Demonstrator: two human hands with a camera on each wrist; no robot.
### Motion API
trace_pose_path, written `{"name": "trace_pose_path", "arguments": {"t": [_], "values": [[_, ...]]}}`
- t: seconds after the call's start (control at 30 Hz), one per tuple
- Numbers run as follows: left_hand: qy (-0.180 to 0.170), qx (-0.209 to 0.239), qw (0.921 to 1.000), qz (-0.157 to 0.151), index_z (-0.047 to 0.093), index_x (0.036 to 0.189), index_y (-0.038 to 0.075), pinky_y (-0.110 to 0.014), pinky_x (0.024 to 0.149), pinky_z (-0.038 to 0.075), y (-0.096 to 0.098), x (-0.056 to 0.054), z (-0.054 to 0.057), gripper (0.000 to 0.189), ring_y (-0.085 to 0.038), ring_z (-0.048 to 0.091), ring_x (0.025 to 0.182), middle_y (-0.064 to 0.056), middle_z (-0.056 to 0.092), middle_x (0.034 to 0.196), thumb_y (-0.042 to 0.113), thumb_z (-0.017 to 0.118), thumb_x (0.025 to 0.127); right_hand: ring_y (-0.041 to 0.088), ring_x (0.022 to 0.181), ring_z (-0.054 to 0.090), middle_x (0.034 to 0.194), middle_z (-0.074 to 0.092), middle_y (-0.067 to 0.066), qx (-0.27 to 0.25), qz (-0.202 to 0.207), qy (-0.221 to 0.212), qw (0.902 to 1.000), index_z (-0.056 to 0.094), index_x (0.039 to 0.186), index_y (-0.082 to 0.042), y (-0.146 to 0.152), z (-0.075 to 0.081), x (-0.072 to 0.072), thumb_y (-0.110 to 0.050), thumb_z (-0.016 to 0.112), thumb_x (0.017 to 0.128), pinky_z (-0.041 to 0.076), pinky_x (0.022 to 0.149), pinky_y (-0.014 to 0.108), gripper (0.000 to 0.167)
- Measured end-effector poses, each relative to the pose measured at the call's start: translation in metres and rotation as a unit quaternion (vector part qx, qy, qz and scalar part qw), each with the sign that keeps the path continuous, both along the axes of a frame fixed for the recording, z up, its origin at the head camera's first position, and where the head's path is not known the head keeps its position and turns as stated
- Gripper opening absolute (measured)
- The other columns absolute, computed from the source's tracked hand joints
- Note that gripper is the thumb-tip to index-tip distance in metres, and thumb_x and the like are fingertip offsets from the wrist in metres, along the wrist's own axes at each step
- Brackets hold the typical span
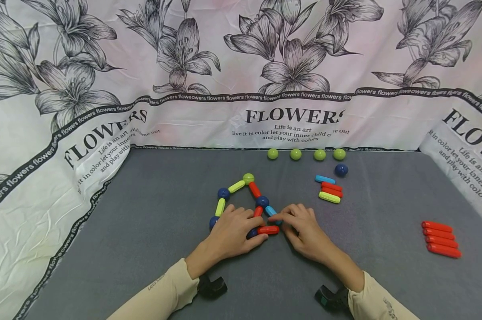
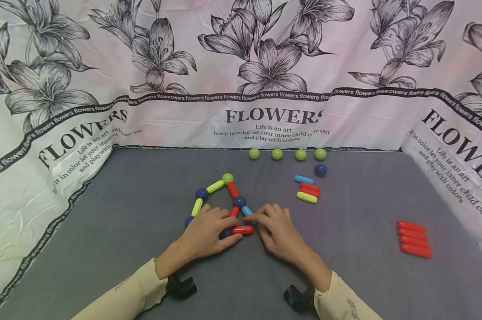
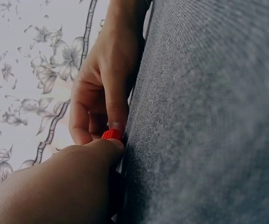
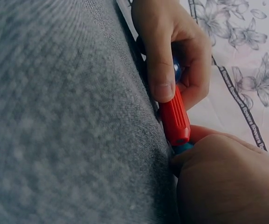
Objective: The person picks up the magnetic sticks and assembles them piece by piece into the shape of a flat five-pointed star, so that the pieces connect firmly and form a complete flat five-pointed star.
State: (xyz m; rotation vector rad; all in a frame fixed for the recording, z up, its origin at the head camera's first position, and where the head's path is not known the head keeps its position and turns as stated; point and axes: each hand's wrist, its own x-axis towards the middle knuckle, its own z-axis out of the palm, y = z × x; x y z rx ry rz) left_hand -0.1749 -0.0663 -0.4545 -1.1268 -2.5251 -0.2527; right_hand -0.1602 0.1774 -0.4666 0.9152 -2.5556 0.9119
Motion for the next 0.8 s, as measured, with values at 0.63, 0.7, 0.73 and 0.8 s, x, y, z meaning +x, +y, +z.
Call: {"name": "trace_pose_path", "arguments": {"t": [0.63, 0.7, 0.73, 0.8], "values": [[-0.018, -0.017, 0.9996, 0.015, 0.073, 0.105, 0.031, -0.026, 0.065, 0.022, 0.0003, 0.0013, 0.0016, 0.029, -0.008, 0.045, 0.065, 0.009, 0.057, 0.078, 0.057, 0.061, 0.097, 0.007, 0.094, 0.045, 0.108, 0.062, -0.007, -0.004, 0.007, -0.012, 0.9999, 0.072, 0.123, -0.027, 0.0004, -0.0004, 0.0006, -0.005, 0.072, 0.091, 0.027, 0.082, 0.034, 0.039], [-0.019, -0.018, 0.9996, 0.015, 0.073, 0.105, 0.031, -0.026, 0.065, 0.021, 0.0003, 0.0014, 0.0017, 0.029, -0.008, 0.045, 0.065, 0.009, 0.057, 0.078, 0.057, 0.061, 0.097, 0.007, 0.094, 0.045, 0.108, 0.062, -0.007, -0.005, 0.007, -0.014, 0.9999, 0.072, 0.123, -0.027, 0.0004, -0.0007, 0.0005, -0.005, 0.073, 0.091, 0.027, 0.082, 0.035, 0.039], [-0.019, -0.018, 0.9996, 0.015, 0.073, 0.105, 0.031, -0.026, 0.065, 0.021, 0.0003, 0.0014, 0.0017, 0.029, -0.008, 0.045, 0.065, 0.009, 0.056, 0.078, 0.057, 0.061, 0.097, 0.007, 0.094, 0.045, 0.108, 0.062, -0.007, -0.005, 0.007, -0.014, 0.9999, 0.072, 0.123, -0.027, 0.0004, -0.0007, 0.0005, -0.006, 0.073, 0.091, 0.026, 0.082, 0.035, 0.039], [-0.018, -0.017, 0.9996, 0.015, 0.073, 0.105, 0.031, -0.026, 0.065, 0.021, 0.0003, 0.0016, 0.0018, 0.029, -0.008, 0.045, 0.065, 0.009, 0.056, 0.078, 0.057, 0.061, 0.096, 0.007, 0.094, 0.045, 0.107, 0.061, -0.007, -0.007, 0.008, -0.014, 0.9999, 0.072, 0.123, -0.027, 0.0005, -0.0008, 0.0006, -0.006, 0.073, 0.091, 0.026, 0.082, 0.035, 0.039]]}}
